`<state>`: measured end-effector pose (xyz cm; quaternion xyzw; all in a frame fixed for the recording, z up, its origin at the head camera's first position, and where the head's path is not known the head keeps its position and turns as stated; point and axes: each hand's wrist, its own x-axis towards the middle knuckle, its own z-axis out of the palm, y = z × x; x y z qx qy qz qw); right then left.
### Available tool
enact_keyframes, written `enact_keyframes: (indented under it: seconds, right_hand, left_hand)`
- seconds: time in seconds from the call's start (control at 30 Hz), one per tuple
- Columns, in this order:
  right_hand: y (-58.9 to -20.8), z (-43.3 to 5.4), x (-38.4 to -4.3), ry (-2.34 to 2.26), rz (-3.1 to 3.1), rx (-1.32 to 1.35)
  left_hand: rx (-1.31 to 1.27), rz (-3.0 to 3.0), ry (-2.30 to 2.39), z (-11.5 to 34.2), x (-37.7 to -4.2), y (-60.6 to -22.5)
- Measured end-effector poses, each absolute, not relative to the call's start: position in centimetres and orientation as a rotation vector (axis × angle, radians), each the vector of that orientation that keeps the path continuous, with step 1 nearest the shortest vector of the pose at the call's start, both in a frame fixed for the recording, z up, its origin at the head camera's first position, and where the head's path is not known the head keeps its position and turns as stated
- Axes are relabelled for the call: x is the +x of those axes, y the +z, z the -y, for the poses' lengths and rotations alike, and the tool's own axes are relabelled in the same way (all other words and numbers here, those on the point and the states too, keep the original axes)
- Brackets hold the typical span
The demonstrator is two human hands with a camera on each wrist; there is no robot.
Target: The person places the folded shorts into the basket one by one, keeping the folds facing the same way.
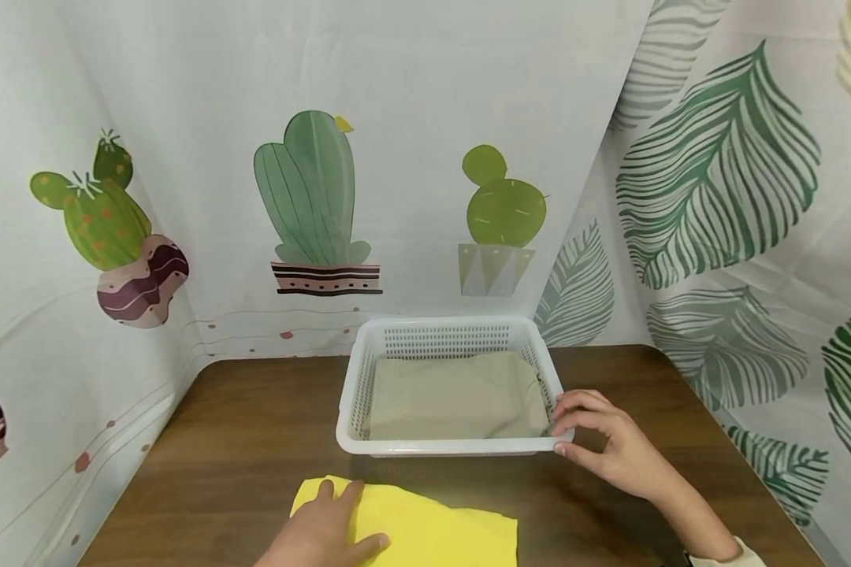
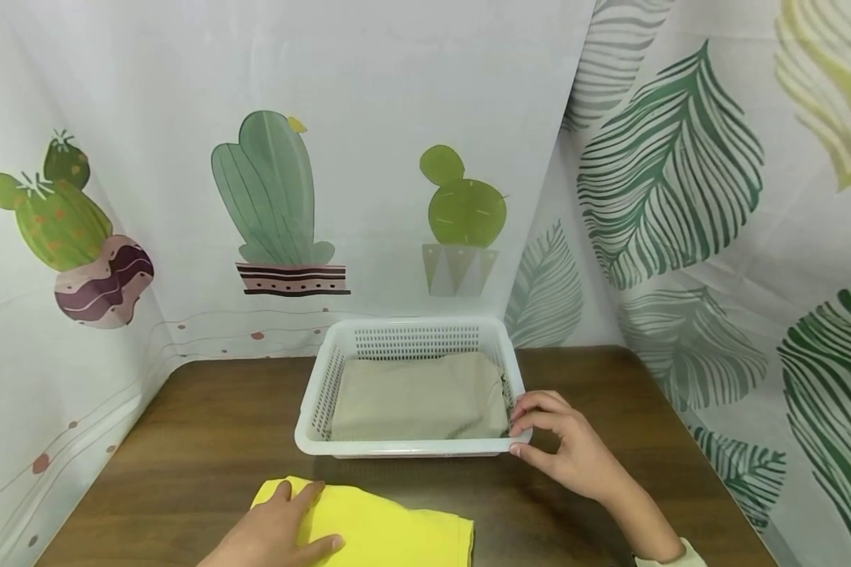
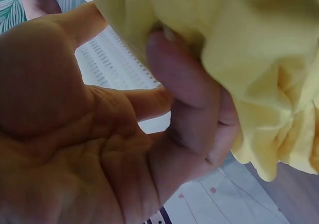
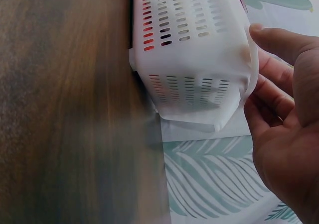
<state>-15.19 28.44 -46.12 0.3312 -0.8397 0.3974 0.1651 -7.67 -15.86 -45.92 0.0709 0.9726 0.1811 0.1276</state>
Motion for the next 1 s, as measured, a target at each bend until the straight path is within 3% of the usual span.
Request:
enact_keyframes:
  seconds: [1.0]
  right_hand:
    - [-46.1, -28.4, -15.0, 1.170, 2.403, 0.938]
  left_hand:
    - [0.332, -2.828, 0.571, 12.1, -7.8, -46.1]
